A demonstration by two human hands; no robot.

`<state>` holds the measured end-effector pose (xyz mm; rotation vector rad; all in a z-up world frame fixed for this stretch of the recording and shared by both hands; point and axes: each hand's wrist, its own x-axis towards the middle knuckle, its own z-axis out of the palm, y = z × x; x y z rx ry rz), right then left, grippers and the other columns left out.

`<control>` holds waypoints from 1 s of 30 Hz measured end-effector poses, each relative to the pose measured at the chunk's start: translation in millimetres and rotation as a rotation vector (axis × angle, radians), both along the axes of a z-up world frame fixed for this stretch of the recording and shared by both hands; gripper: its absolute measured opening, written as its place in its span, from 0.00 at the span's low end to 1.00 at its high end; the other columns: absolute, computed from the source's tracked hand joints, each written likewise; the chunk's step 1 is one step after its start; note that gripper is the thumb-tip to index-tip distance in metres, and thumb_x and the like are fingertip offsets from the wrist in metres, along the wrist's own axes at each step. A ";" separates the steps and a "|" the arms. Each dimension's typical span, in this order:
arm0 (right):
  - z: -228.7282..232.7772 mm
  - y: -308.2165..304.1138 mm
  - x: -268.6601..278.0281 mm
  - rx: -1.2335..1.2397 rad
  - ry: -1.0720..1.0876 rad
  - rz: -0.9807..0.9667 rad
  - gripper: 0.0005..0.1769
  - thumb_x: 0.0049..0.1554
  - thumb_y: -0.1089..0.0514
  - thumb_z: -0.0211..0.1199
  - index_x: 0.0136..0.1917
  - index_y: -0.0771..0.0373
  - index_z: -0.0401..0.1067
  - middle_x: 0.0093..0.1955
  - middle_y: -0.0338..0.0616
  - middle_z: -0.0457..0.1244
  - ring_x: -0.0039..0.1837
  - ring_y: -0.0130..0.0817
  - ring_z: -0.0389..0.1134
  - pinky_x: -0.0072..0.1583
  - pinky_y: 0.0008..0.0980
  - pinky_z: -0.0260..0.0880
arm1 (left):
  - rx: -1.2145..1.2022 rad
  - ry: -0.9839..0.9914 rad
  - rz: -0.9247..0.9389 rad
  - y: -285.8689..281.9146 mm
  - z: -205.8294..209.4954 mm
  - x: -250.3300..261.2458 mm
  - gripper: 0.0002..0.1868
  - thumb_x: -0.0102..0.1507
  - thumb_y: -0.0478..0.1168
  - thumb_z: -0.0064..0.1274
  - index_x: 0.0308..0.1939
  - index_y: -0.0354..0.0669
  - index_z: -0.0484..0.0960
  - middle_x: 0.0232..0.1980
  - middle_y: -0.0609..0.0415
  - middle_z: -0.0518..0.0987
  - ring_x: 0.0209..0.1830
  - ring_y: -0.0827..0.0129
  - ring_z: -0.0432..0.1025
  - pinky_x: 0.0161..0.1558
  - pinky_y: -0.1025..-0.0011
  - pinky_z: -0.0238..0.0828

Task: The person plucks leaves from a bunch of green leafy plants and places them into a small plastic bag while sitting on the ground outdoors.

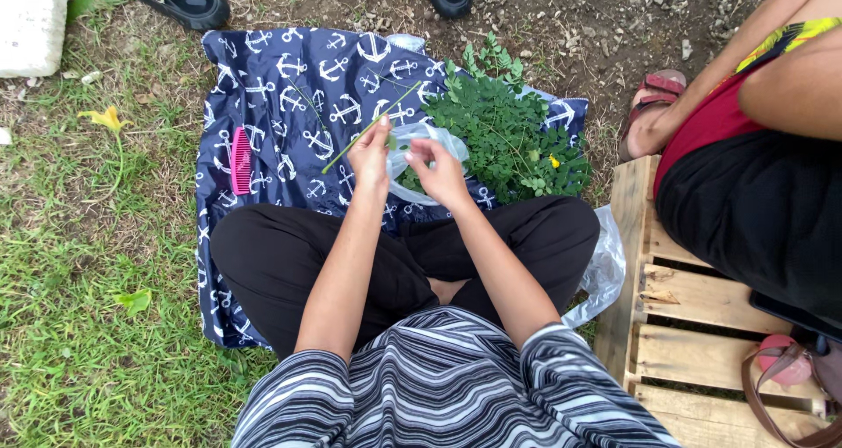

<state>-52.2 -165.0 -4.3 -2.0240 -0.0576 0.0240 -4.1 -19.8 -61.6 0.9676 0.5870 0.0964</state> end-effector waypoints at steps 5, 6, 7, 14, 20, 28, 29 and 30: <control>27.2 13.8 16.7 0.047 0.116 -0.064 0.15 0.59 0.52 0.69 0.52 0.65 0.75 0.45 0.43 0.73 0.47 0.29 0.75 0.51 0.30 0.74 | -0.123 0.001 -0.052 -14.7 16.1 -1.8 0.15 0.62 0.41 0.64 0.48 0.35 0.87 0.40 0.56 0.86 0.35 0.78 0.75 0.36 0.78 0.70; 29.0 14.7 16.0 0.046 0.115 -0.062 0.15 0.59 0.52 0.69 0.52 0.65 0.75 0.45 0.43 0.73 0.47 0.29 0.75 0.51 0.30 0.74 | -0.133 0.005 -0.052 -14.9 16.6 -1.0 0.15 0.62 0.41 0.64 0.49 0.36 0.87 0.41 0.57 0.86 0.36 0.79 0.75 0.37 0.79 0.70; 30.3 13.2 12.9 0.080 0.114 -0.086 0.12 0.60 0.54 0.67 0.50 0.65 0.74 0.43 0.41 0.71 0.44 0.27 0.71 0.49 0.29 0.71 | -0.146 0.010 -0.055 -16.9 15.6 -1.1 0.15 0.62 0.41 0.63 0.49 0.36 0.86 0.41 0.58 0.86 0.36 0.81 0.76 0.37 0.80 0.70; 22.0 1.0 -23.1 0.079 0.001 -0.190 0.09 0.62 0.58 0.64 0.49 0.66 0.71 0.38 0.43 0.67 0.39 0.28 0.65 0.44 0.29 0.68 | -0.150 0.034 -0.040 -20.2 14.3 1.5 0.14 0.62 0.42 0.65 0.48 0.37 0.88 0.36 0.60 0.83 0.26 0.83 0.65 0.30 0.81 0.59; -16.1 -7.6 -14.4 -0.220 -0.181 -0.012 0.13 0.60 0.57 0.70 0.54 0.66 0.74 0.49 0.51 0.71 0.50 0.40 0.73 0.53 0.35 0.71 | -0.176 0.054 -0.068 -12.1 25.2 0.1 0.14 0.63 0.42 0.65 0.47 0.36 0.88 0.37 0.61 0.83 0.29 0.84 0.66 0.31 0.82 0.59; 26.9 24.4 12.5 0.126 -0.025 -0.241 0.14 0.56 0.58 0.71 0.53 0.64 0.73 0.46 0.40 0.72 0.47 0.25 0.72 0.47 0.27 0.72 | -0.210 0.017 -0.082 -25.7 -0.6 -2.1 0.15 0.62 0.41 0.65 0.50 0.37 0.87 0.42 0.58 0.86 0.37 0.80 0.75 0.38 0.81 0.68; 24.2 23.7 13.0 0.138 0.000 -0.246 0.11 0.58 0.58 0.70 0.52 0.64 0.74 0.45 0.39 0.71 0.46 0.24 0.71 0.48 0.25 0.73 | -0.210 0.018 -0.082 -25.3 -0.8 -2.3 0.15 0.62 0.41 0.65 0.50 0.37 0.87 0.42 0.58 0.86 0.37 0.80 0.75 0.38 0.81 0.68; 19.9 22.7 13.8 0.138 0.001 -0.247 0.11 0.58 0.58 0.70 0.52 0.64 0.74 0.45 0.39 0.71 0.46 0.24 0.71 0.48 0.25 0.73 | -0.181 0.033 -0.101 -23.6 0.1 -1.8 0.15 0.63 0.41 0.64 0.51 0.38 0.88 0.42 0.58 0.85 0.36 0.80 0.73 0.36 0.80 0.65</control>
